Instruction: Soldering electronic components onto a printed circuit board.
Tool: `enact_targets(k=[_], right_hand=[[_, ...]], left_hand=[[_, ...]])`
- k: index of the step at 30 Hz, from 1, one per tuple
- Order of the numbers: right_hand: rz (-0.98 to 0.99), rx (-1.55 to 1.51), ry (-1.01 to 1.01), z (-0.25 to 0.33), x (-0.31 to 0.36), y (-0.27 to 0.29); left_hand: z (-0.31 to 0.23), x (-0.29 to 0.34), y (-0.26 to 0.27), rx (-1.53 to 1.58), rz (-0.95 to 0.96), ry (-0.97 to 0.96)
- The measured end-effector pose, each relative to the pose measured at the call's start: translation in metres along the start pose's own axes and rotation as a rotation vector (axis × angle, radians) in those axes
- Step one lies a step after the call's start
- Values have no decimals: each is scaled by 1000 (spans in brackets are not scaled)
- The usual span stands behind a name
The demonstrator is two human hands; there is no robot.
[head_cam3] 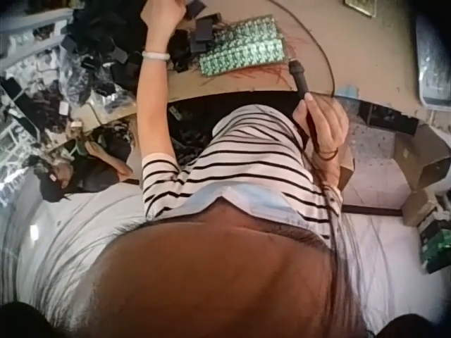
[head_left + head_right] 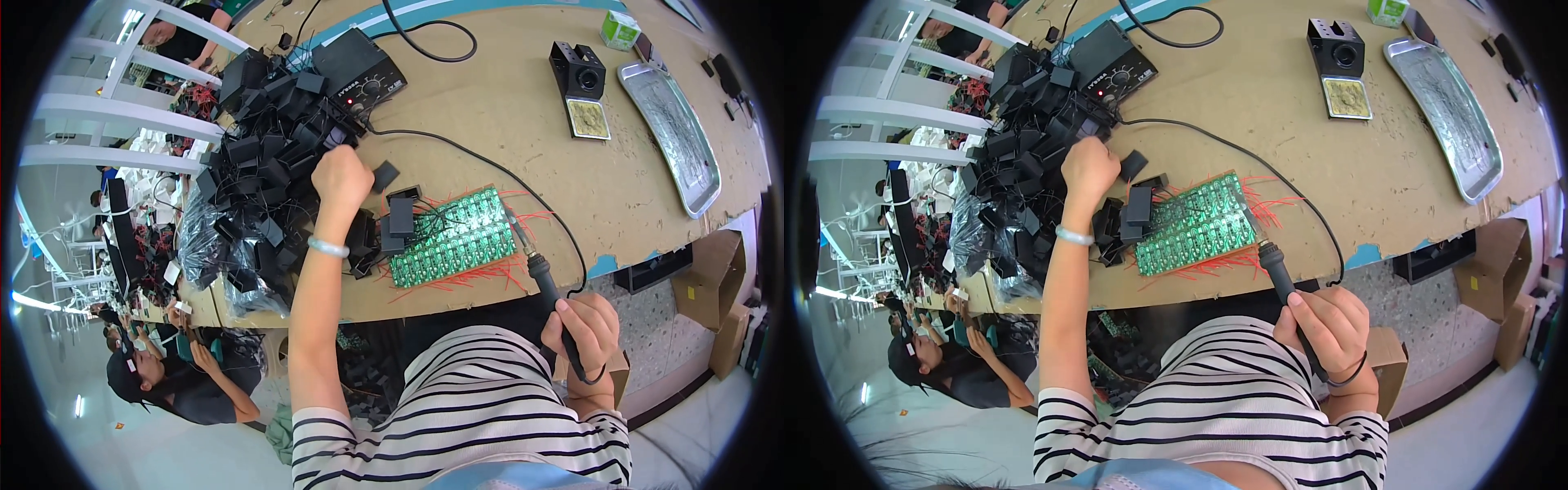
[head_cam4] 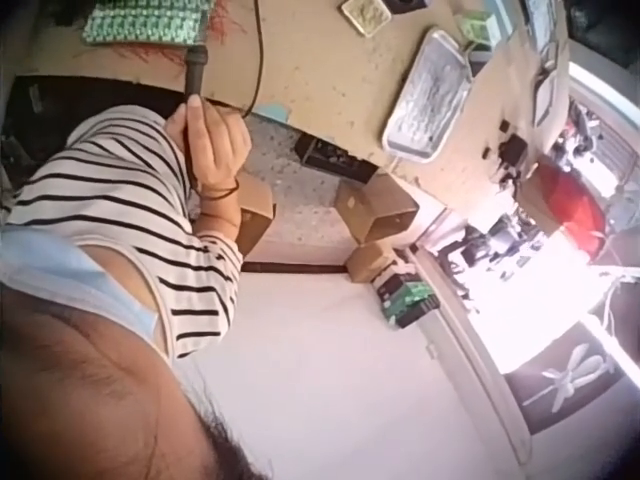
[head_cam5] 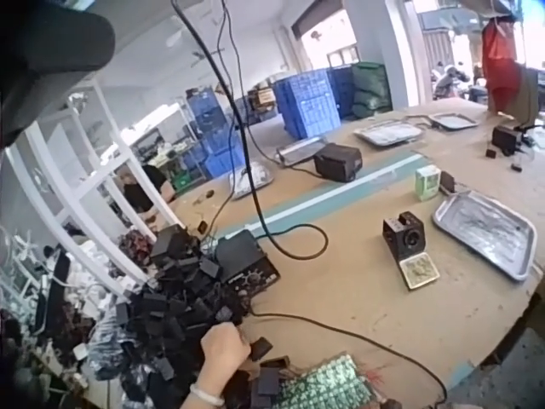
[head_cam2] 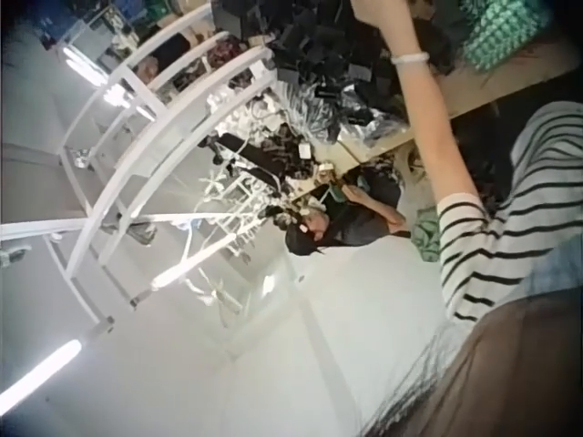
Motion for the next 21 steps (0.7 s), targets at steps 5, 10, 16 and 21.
enact_targets(k=[5,10,16,21], right_hand=[[16,52,-31,-9,3,2],[23,25,-18,-9,0,-6],[14,3,5,-3,-7,-6],[12,-7,-12,-4,-6,-6]], left_hand=[[-4,47,37,490,-58,-154],[6,61,49,1277,-56,-164],[-8,61,45,1463,135,-139],[-45,73,52,1248,319,-194]])
Point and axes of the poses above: each hand's wrist, its own x-axis away from the middle knuckle, its own y-axis out of the back of the hand, z = x × y, the point moved 5 cm from there along -x, towards the middle knuckle, and after that the axes turned 14 degrees about x, right-handed, at the moved point
